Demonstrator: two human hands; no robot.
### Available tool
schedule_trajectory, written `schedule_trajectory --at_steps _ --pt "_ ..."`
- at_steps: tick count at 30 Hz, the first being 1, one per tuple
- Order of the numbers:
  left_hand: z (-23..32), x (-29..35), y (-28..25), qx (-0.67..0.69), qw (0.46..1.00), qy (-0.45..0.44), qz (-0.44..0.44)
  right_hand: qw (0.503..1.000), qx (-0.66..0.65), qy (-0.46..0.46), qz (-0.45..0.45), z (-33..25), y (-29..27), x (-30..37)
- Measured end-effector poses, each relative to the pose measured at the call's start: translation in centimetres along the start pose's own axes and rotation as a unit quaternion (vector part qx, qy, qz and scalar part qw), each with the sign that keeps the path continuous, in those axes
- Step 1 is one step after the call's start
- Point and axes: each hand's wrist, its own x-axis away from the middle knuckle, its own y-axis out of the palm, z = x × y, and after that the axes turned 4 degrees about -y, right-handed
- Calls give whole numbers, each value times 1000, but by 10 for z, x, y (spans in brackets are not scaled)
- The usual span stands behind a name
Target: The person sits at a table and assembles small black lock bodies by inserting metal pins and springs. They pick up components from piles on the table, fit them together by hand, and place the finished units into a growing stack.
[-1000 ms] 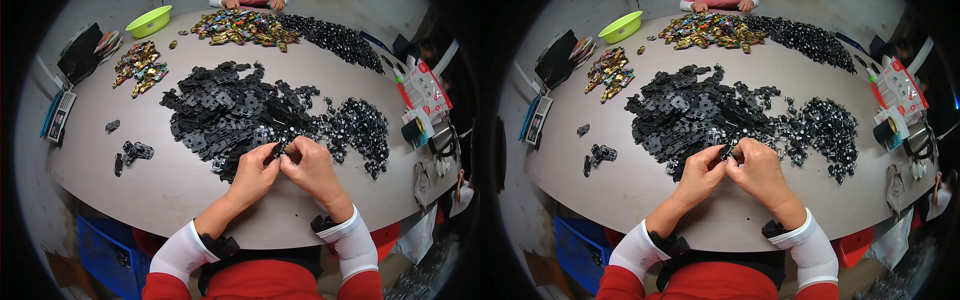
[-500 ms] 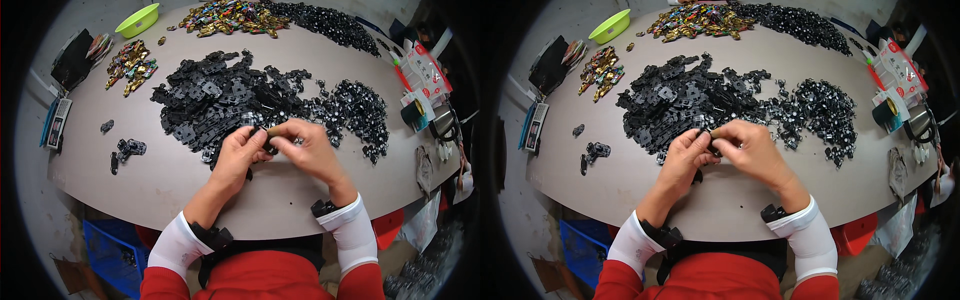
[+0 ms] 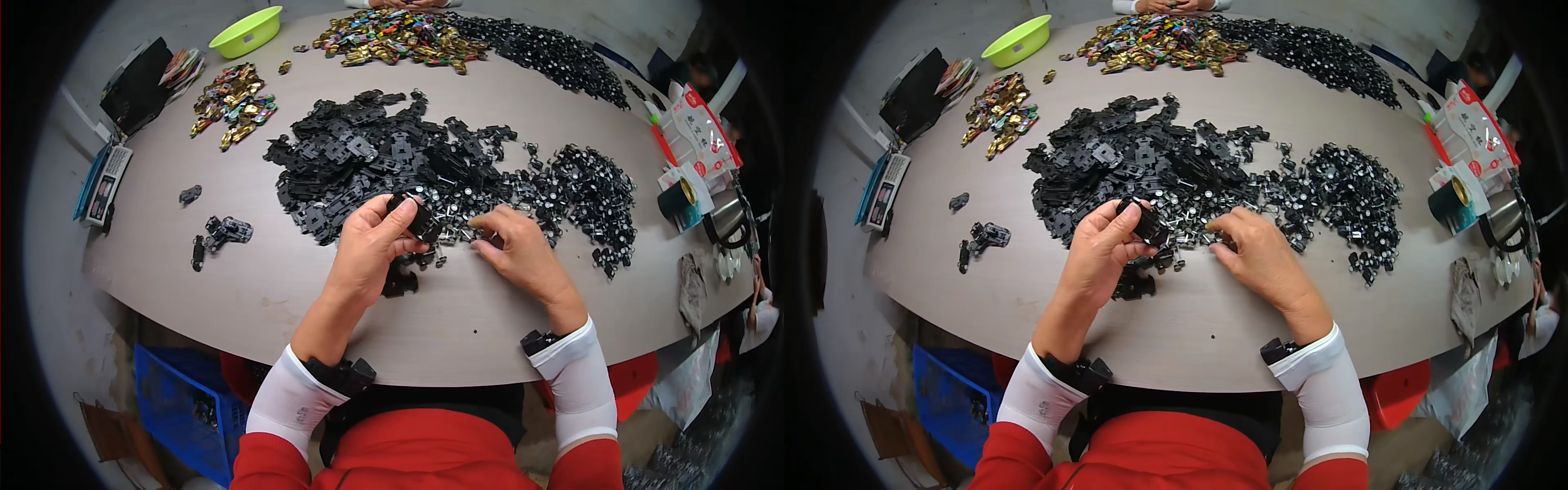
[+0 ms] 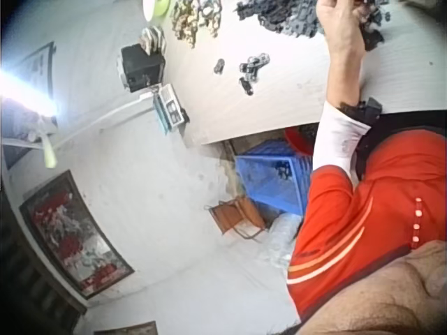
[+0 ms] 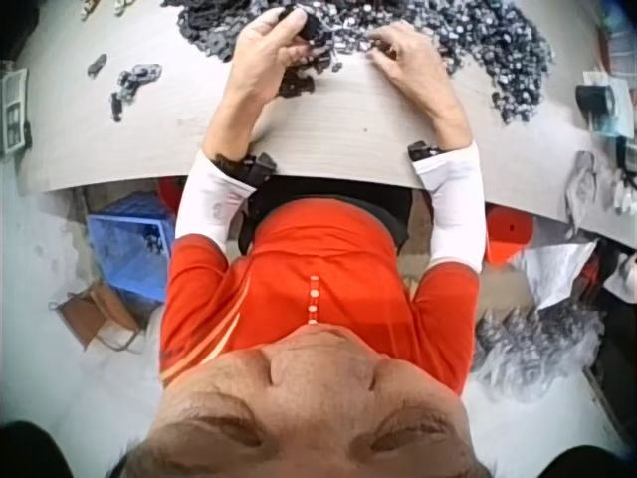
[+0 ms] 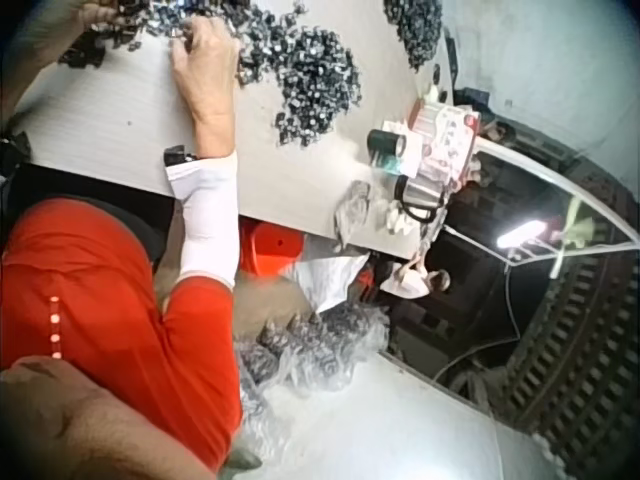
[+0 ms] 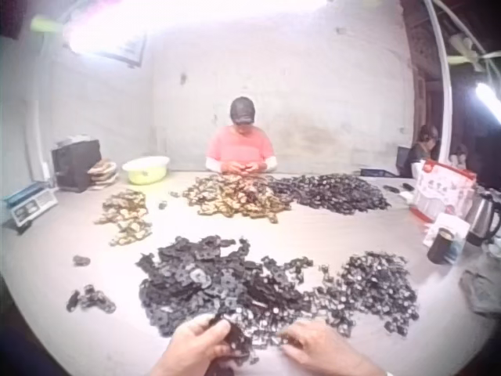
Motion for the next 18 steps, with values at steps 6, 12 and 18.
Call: schedule_trajectory --at_steps 6,12,18 --pt "16 9 -28 -48 998 12 44 999 43 -8 1 -3 8 2" --pt "38 25 -89 -177 976 72 108 997 60 -54 20 -6 18 -2" --pt "65 40 -181 -594 631 312 390 999 -3 -27 45 -7 14 -2"
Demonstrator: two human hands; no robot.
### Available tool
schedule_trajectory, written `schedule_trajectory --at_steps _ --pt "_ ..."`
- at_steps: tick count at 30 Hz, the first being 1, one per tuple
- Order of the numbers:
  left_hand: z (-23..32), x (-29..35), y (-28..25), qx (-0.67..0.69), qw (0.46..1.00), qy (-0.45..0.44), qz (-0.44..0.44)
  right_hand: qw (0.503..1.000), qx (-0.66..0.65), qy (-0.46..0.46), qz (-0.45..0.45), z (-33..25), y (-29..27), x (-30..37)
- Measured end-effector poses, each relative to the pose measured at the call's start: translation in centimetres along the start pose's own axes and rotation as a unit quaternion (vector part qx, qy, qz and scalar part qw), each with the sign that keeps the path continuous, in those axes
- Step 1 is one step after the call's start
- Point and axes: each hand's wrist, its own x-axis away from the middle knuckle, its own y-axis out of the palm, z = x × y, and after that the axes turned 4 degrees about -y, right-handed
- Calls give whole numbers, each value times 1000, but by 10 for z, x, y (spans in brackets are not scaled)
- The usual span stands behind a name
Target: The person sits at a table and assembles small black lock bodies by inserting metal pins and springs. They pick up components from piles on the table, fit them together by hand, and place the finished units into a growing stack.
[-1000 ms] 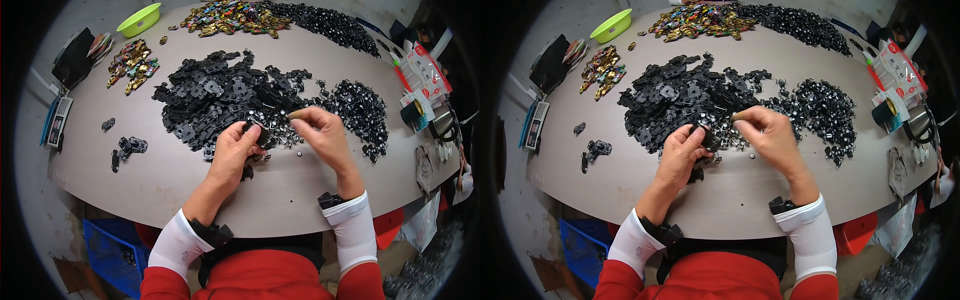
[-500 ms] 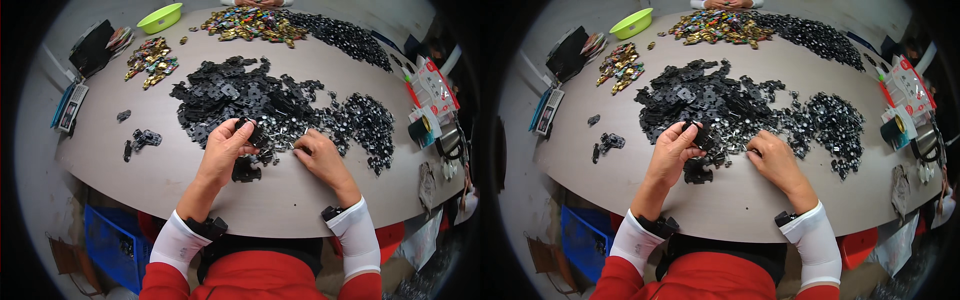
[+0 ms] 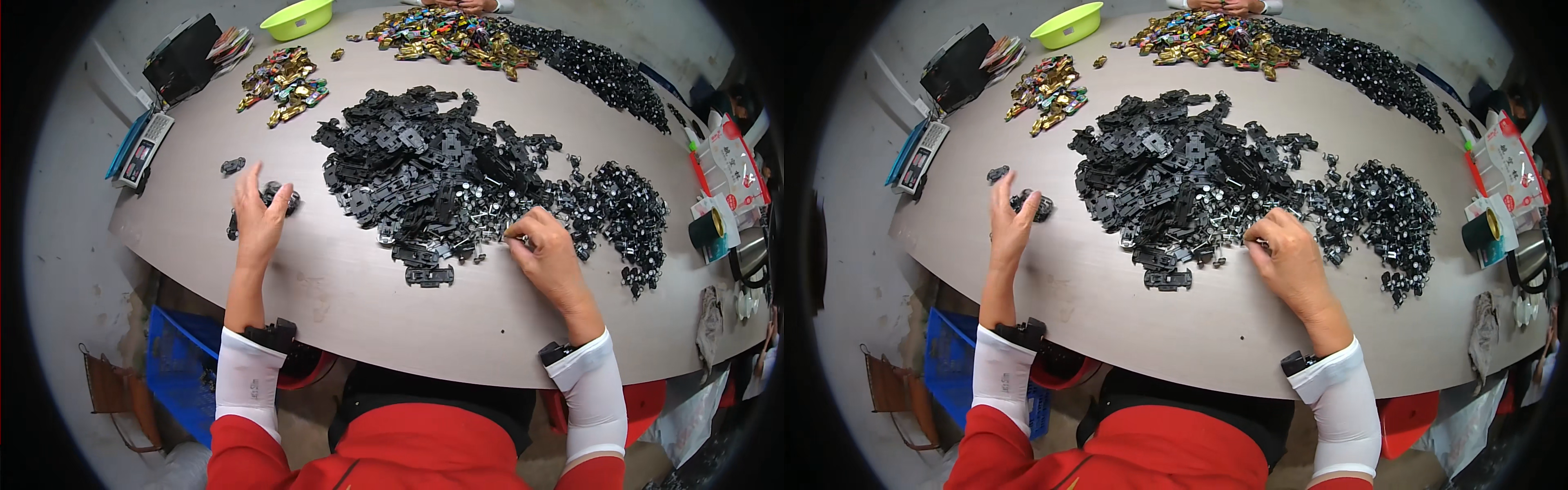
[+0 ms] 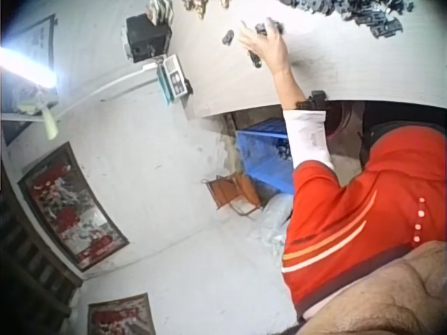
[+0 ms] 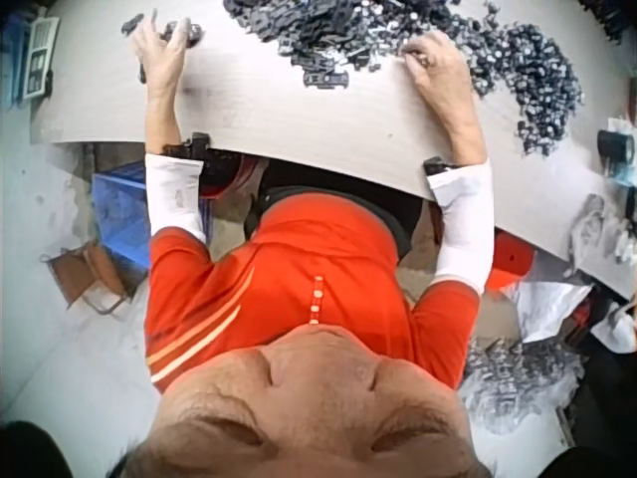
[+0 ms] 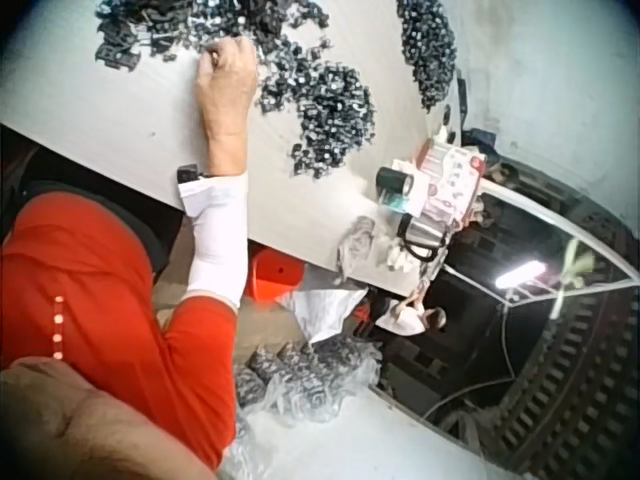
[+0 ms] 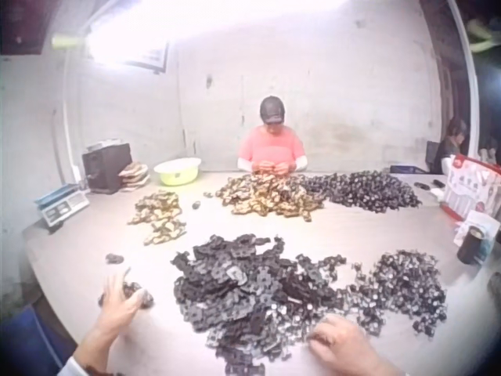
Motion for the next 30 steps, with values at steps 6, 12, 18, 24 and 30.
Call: schedule_trajectory --at_steps 6,12,18,24,30 --pt "101 53 0 127 942 158 -269 998 -56 28 -18 -10 -3 -1" --pt "127 64 25 30 901 273 -337 993 -95 34 -55 -18 -7 0" --pt "131 65 29 28 897 273 -346 993 -106 11 -55 -17 -8 2" --pt "144 50 32 131 896 216 -364 992 -127 -25 -6 -17 -10 1" --pt "171 42 50 246 871 107 -411 984 -115 -112 80 -24 -9 -2"
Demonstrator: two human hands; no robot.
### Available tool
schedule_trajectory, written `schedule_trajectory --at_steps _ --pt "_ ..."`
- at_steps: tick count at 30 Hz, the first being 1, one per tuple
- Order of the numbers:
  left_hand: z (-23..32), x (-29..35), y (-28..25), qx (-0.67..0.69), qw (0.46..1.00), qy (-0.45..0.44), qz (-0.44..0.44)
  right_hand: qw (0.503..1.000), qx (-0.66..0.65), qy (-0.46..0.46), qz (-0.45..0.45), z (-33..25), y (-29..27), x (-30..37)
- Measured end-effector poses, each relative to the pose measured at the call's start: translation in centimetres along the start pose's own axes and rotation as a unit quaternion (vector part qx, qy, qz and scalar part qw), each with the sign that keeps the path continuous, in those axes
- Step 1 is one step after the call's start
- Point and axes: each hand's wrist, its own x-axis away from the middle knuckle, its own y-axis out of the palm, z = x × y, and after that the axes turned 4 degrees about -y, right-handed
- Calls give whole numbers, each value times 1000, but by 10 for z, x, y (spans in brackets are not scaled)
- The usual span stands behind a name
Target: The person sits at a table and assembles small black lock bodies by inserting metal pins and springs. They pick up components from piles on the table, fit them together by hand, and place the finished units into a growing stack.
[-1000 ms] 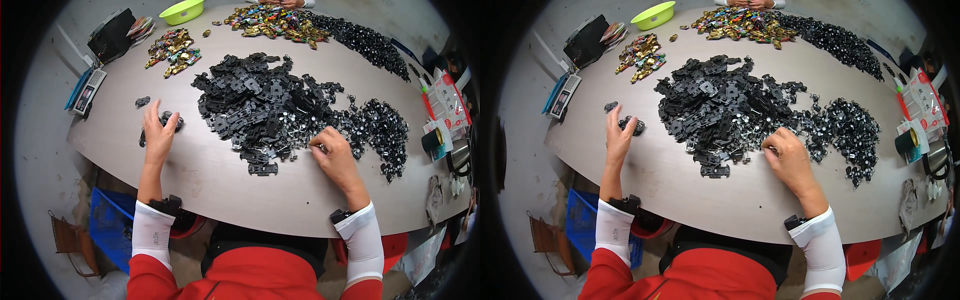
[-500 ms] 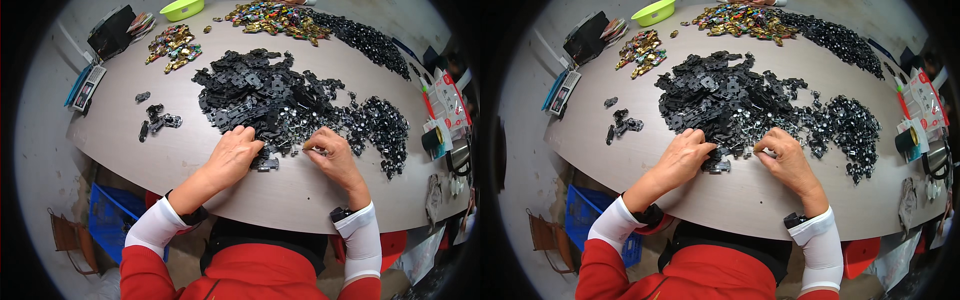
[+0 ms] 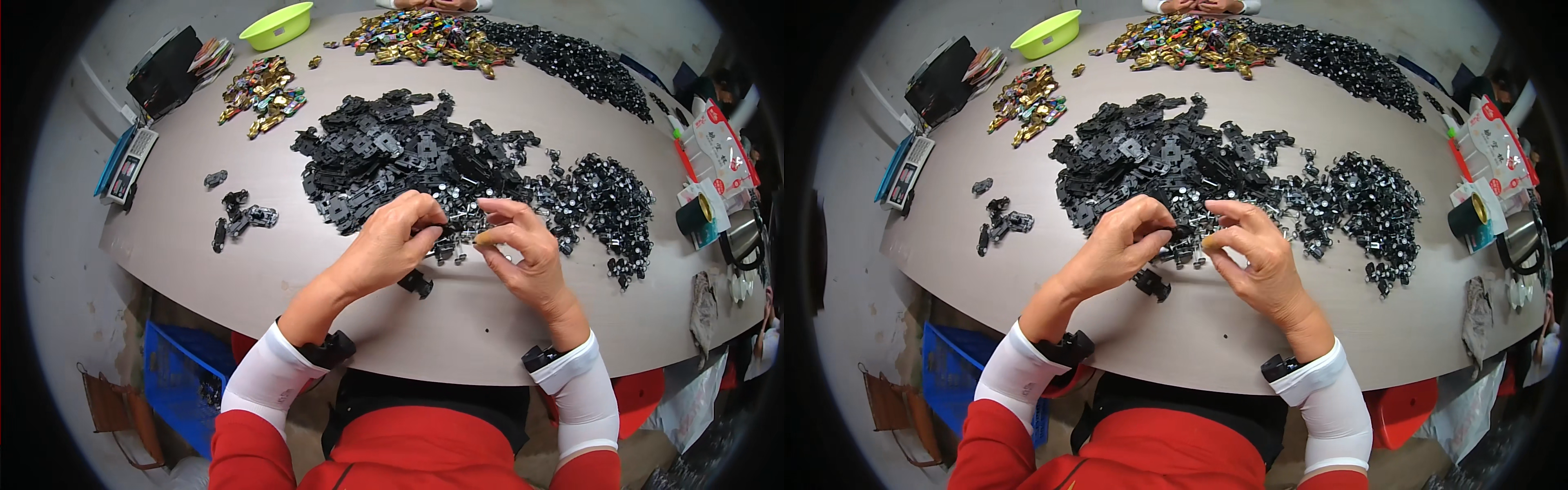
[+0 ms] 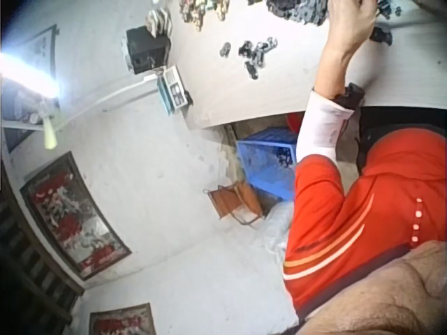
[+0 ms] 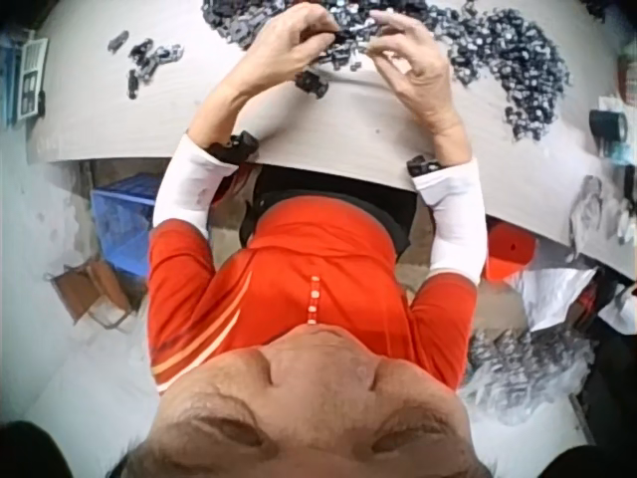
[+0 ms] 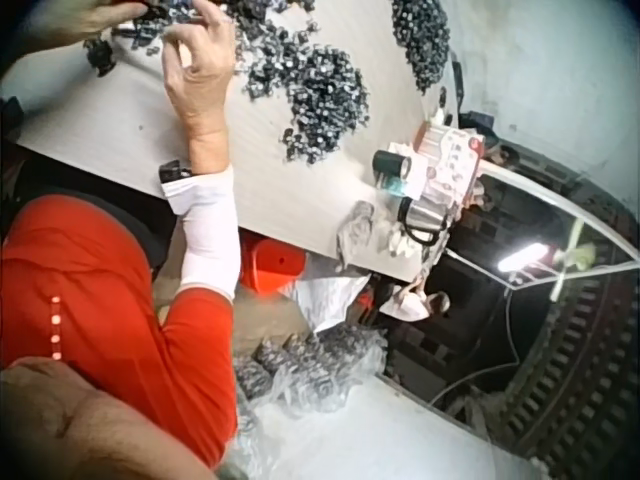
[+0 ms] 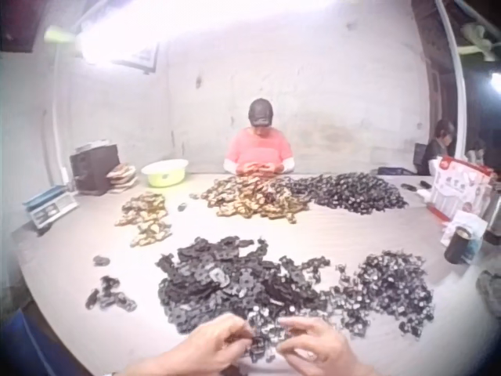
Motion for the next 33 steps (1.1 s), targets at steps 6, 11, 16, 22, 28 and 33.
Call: schedule_trajectory --at_steps 6,11,16,22,28,33 --pt "-3 -8 19 383 899 -188 -101 999 21 14 -36 1 0 2" --pt "-3 -7 26 486 854 -174 -63 999 27 40 -13 6 4 2" --pt "-19 -2 47 507 836 -209 -34 999 44 28 -6 12 10 4" --pt "-17 -5 40 493 842 -218 4 998 59 1 20 0 3 -1" --pt "-19 -3 41 514 828 -224 11 997 60 24 -42 1 5 1" --pt "-16 0 43 511 828 -226 40 997 61 12 -44 -1 11 0"
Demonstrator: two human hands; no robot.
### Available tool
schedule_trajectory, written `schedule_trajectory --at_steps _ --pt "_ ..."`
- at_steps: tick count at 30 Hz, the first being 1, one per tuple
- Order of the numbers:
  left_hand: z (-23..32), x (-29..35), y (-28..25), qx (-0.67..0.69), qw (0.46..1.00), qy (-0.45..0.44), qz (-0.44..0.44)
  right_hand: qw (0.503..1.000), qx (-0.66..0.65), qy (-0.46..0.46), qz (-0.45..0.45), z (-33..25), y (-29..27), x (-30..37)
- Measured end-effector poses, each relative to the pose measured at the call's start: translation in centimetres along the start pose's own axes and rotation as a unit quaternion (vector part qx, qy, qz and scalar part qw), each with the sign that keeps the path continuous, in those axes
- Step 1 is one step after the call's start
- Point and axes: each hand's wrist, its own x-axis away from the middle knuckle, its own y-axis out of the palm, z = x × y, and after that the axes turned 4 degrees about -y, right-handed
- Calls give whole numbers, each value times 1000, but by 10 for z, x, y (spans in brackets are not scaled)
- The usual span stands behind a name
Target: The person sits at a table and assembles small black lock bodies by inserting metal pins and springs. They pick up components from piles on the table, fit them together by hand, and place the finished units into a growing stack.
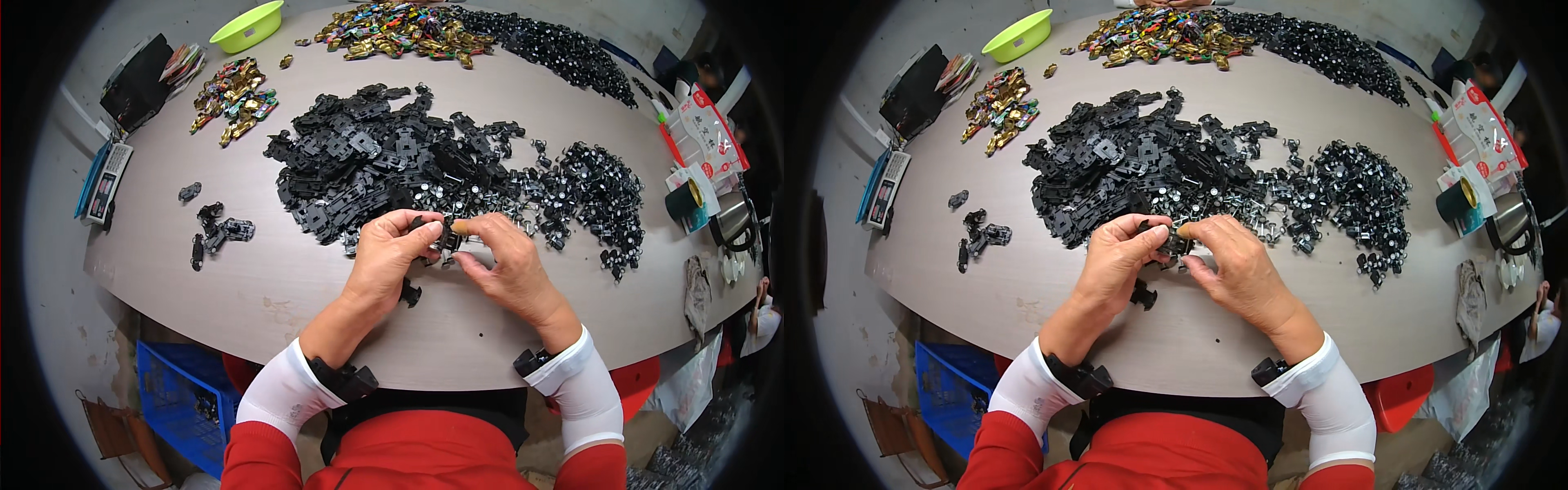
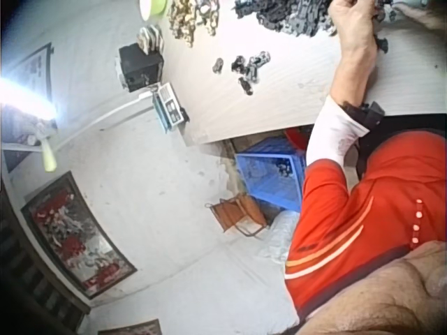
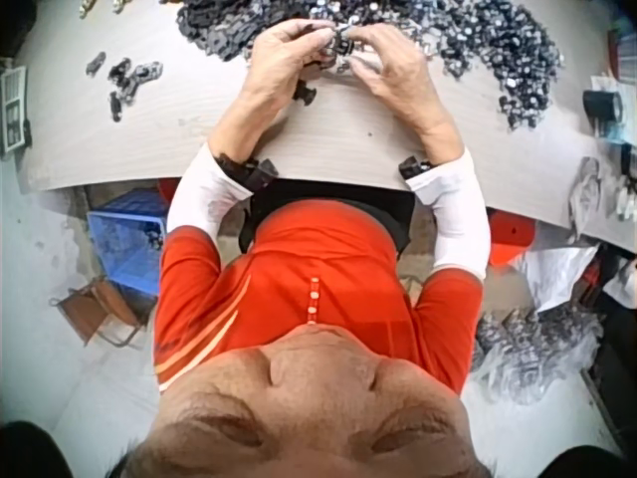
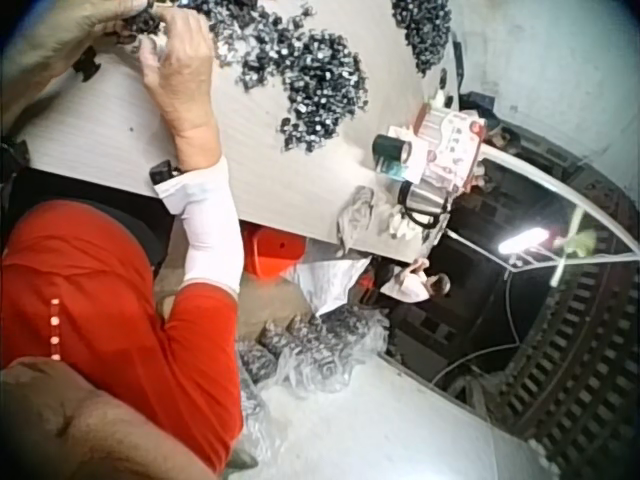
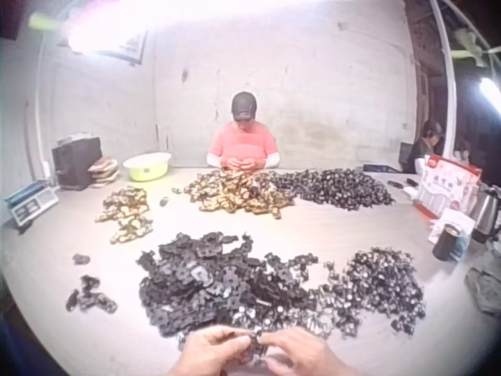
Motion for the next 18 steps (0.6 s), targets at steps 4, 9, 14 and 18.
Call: schedule_trajectory --at_steps 4,9,14,18 --pt "-2 4 5 -11 1000 19 22 1000 -19 5 13 -3 6 1" --pt "-3 4 13 -42 998 30 31 999 -16 29 10 -6 7 3" --pt "-1 0 9 25 1000 12 5 997 3 80 20 -1 -14 8" --pt "6 0 6 68 995 -49 -46 959 122 246 69 25 -70 33"
